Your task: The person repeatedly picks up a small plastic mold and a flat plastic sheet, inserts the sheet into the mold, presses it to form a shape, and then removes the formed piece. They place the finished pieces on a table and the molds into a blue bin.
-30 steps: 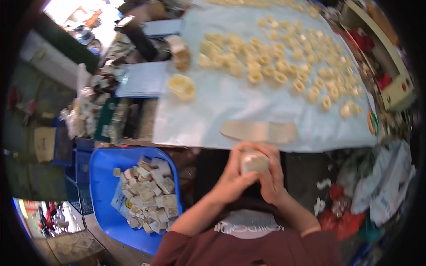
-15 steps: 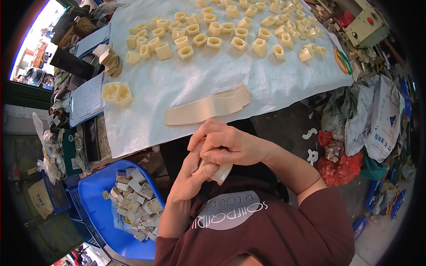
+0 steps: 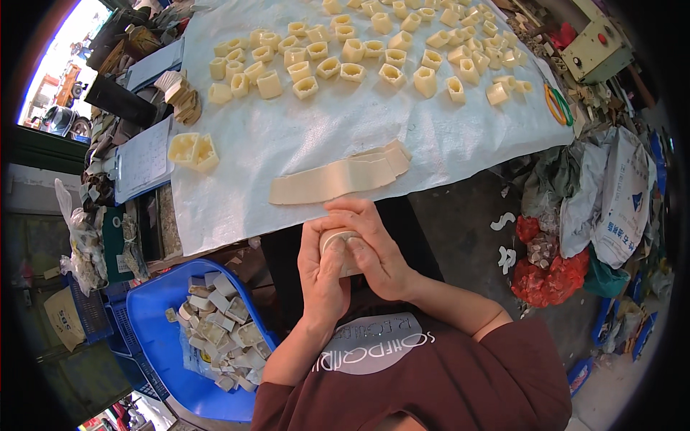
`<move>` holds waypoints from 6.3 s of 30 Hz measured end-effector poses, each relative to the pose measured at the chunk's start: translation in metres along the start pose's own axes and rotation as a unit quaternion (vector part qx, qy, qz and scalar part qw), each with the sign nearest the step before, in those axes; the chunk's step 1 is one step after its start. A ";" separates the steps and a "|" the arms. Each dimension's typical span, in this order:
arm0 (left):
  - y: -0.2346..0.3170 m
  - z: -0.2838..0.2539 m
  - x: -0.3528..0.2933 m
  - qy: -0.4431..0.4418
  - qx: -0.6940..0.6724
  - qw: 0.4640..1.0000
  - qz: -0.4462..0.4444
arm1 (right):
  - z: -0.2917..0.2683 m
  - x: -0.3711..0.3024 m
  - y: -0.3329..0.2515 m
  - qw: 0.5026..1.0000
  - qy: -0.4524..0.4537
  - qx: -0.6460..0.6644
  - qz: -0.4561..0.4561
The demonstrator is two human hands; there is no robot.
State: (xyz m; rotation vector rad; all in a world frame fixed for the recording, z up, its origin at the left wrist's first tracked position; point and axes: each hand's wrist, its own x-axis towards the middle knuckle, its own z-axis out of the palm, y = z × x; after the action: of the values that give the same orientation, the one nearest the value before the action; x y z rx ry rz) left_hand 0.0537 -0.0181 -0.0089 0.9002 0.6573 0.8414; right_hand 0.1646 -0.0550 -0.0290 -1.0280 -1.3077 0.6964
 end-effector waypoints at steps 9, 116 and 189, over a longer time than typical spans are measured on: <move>0.020 -0.024 0.002 -0.101 0.043 0.988 0.110 | -0.001 0.000 -0.001 0.997 -0.073 0.003 -0.029; 0.034 -0.048 -0.010 -0.024 0.375 0.919 0.117 | -0.028 0.045 -0.055 0.959 -0.171 -0.038 0.221; 0.021 -0.057 -0.022 -0.067 0.050 0.992 0.100 | -0.014 -0.001 -0.027 0.883 0.094 0.338 0.314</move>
State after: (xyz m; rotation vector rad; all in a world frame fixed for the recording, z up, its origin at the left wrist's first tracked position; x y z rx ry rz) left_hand -0.0095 -0.0063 -0.0150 1.1167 0.5021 0.9233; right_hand 0.1741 -0.0702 -0.0049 -0.8877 -0.4561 1.3866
